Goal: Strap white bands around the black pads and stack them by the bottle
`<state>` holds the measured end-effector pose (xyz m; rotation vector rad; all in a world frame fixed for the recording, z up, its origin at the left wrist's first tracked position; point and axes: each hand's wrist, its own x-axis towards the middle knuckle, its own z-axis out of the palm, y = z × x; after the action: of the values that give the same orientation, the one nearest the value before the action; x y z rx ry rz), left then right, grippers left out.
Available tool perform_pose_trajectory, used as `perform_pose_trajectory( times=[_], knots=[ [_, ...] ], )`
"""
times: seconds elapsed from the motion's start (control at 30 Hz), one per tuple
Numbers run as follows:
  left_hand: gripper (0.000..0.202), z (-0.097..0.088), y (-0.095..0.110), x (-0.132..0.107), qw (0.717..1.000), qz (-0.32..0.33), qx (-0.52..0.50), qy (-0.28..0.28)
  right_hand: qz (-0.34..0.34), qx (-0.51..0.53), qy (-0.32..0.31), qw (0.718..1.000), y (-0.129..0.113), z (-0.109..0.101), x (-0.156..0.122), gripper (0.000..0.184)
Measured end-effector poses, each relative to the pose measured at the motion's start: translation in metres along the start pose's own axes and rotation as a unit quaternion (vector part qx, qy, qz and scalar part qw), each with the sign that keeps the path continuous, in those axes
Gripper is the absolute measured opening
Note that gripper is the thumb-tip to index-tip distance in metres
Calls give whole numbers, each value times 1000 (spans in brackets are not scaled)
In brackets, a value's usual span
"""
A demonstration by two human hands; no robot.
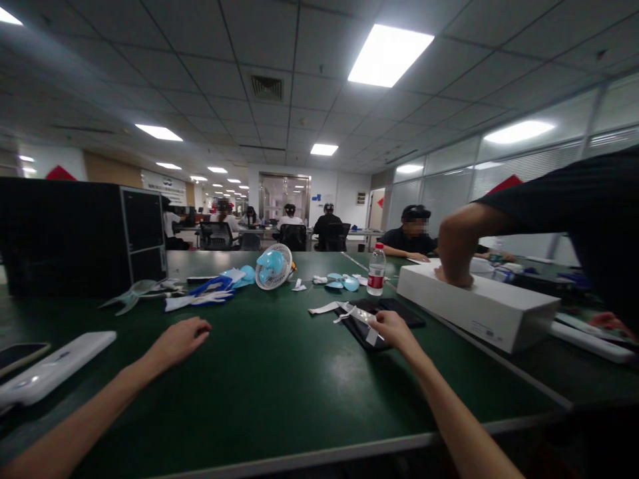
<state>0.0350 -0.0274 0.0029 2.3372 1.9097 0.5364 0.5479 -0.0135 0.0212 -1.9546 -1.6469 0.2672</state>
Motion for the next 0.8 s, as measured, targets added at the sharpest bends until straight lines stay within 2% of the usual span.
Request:
perform_pose_trajectory(
  times=[0.17, 0.3, 0.47, 0.63, 0.7, 0.8],
  knots=[
    [34, 5, -6, 4, 1000, 9, 0, 7, -134, 23, 65, 989, -22, -4, -14, 28],
    [34, 12, -14, 8, 1000, 14, -6, 3, -153, 28, 120, 981, -46, -9, -16, 29],
    [34, 13, -15, 9, 1000, 17, 1, 2, -152, -19, 169, 974, -79, -9, 12, 22],
    [36, 10, -10, 6, 1000, 13, 6, 2, -150, -143, 240, 948, -101, 9, 53, 25],
    [36, 10, -9, 6, 1000, 5, 3, -3, -165, -191, 230, 940, -106, 23, 64, 29],
    [35, 10, -9, 7, 1000, 4, 10, -6, -160, -262, 135, 942, -110, 47, 73, 34]
  ],
)
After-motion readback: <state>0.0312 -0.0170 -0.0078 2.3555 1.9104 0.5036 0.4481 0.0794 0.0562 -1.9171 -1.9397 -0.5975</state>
